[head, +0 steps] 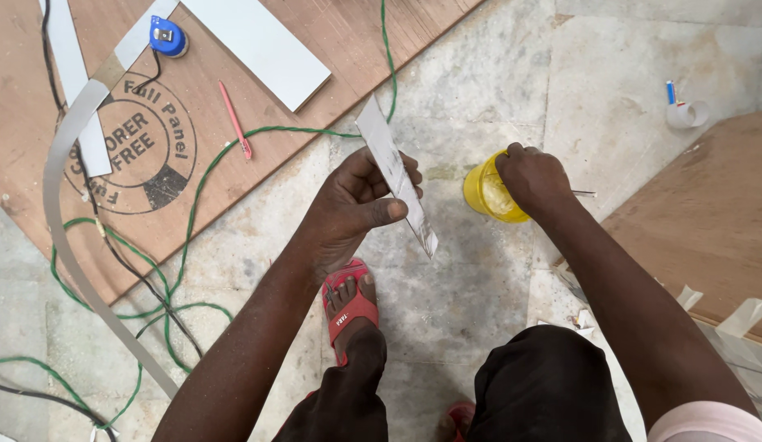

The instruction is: The person scrapes a small wooden piece with a chisel, then applies glue to a white strip and attaches it to a larger wooden structure. The person also applies glue to a metal strip and attaches it to the wooden structure.

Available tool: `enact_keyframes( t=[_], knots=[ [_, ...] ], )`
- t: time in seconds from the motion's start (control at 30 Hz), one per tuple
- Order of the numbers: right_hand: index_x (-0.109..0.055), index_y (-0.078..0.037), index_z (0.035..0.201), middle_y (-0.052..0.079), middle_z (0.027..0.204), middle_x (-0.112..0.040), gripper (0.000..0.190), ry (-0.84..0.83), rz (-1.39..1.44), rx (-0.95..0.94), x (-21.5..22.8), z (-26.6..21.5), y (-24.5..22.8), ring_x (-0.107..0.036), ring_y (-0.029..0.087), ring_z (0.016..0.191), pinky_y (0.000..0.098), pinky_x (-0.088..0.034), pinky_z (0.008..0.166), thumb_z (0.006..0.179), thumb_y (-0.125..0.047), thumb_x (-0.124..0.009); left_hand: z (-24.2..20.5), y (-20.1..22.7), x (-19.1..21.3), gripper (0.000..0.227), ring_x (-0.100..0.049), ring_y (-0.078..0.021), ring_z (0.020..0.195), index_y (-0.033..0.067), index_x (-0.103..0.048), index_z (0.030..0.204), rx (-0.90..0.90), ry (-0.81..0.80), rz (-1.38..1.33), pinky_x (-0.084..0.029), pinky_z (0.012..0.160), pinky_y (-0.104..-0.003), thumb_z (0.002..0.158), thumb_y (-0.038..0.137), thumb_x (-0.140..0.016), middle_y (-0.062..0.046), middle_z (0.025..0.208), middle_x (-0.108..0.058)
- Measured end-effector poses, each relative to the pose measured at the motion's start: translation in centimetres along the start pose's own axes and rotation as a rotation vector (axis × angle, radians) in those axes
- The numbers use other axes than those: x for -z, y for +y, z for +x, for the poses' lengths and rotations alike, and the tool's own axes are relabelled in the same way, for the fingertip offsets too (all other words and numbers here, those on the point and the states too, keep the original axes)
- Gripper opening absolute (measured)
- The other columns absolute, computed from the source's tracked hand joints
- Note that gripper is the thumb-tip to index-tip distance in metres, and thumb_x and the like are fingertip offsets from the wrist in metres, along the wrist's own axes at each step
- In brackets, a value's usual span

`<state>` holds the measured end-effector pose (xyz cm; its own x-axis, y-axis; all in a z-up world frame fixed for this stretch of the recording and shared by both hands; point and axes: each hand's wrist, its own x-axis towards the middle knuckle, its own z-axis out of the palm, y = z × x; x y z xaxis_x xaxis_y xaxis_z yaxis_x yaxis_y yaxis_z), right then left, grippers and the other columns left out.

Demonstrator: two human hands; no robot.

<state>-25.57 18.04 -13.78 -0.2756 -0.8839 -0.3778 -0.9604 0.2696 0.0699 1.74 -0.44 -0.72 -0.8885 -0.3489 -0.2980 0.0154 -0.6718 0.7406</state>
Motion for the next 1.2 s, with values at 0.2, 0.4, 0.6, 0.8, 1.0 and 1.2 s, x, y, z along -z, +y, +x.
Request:
enact_keyframes(
  t=[0.2,0.4,0.6,0.8,1.0,1.2],
  knots=[
    [-0.068,-0.006,0.097,0.012,0.101,-0.065,0.012,0.033,-0.013,0.044,-0.3,-0.5,0.0,-0.068,0.03,0.1,0.0417,-0.06,0.073,0.086,-0.009,-0.065,0.5,-0.4,-0.5,0.061,-0.067,-0.0195,0.116,0.0077,-0.061,0.133,0.031,0.006,0.024,-0.057,0.105,-0.039,0.079,0.016,-0.089,-0.006,0.125,-0.069],
    [-0.068,-0.008,0.092,0.01,0.101,-0.064,0.007,0.052,-0.062,0.081,-1.2,-0.8,0.4,-0.069,0.027,0.099,0.0394,-0.061,0.074,0.086,-0.01,-0.065,1.0,-1.0,-1.2,0.06,-0.067,-0.0191,0.116,0.0075,-0.062,0.131,0.047,-0.051,0.049,-0.057,0.105,-0.039,0.078,0.016,-0.089,-0.006,0.123,-0.069],
    [-0.073,-0.005,0.106,0.014,0.114,-0.07,0.022,0.193,0.168,-0.045,-1.3,-0.8,0.3,-0.069,0.033,0.094,0.0436,-0.059,0.075,0.086,-0.005,-0.064,0.8,-1.0,-1.3,0.06,-0.068,-0.0189,0.116,0.0081,-0.062,0.131,0.07,-0.046,0.102,-0.058,0.105,-0.039,0.078,0.018,-0.089,-0.006,0.12,-0.07],
    [-0.076,-0.004,0.113,0.015,0.108,-0.074,0.014,0.652,0.6,-0.241,2.1,-3.8,1.2,-0.072,0.029,0.095,0.0389,-0.058,0.087,0.099,-0.005,-0.073,1.3,-1.2,-1.4,0.06,-0.066,-0.0187,0.115,0.0078,-0.061,0.132,0.032,-0.063,0.072,-0.057,0.105,-0.039,0.079,0.017,-0.088,-0.006,0.123,-0.068],
    [-0.071,-0.001,0.101,0.011,0.106,-0.074,0.009,0.792,0.79,-0.412,9.4,-12.7,-0.5,-0.07,0.019,0.09,0.0326,-0.057,0.083,0.103,-0.009,-0.076,2.3,-1.1,-5.1,0.053,-0.065,-0.0169,0.115,0.0066,-0.062,0.132,-0.081,-0.165,0.124,-0.057,0.105,-0.037,0.085,0.014,-0.086,-0.005,0.127,-0.067],
    [-0.068,-0.006,0.102,0.007,0.101,-0.073,0.012,0.934,0.619,-0.454,16.7,-25.7,-3.5,-0.069,0.014,0.086,0.0259,-0.055,0.077,0.103,-0.01,-0.079,1.6,2.7,-16.6,0.048,-0.068,-0.0164,0.109,0.012,-0.067,0.124,-0.319,-0.301,0.651,-0.059,0.095,-0.034,0.081,0.018,-0.087,-0.003,0.123,-0.065]
  ],
)
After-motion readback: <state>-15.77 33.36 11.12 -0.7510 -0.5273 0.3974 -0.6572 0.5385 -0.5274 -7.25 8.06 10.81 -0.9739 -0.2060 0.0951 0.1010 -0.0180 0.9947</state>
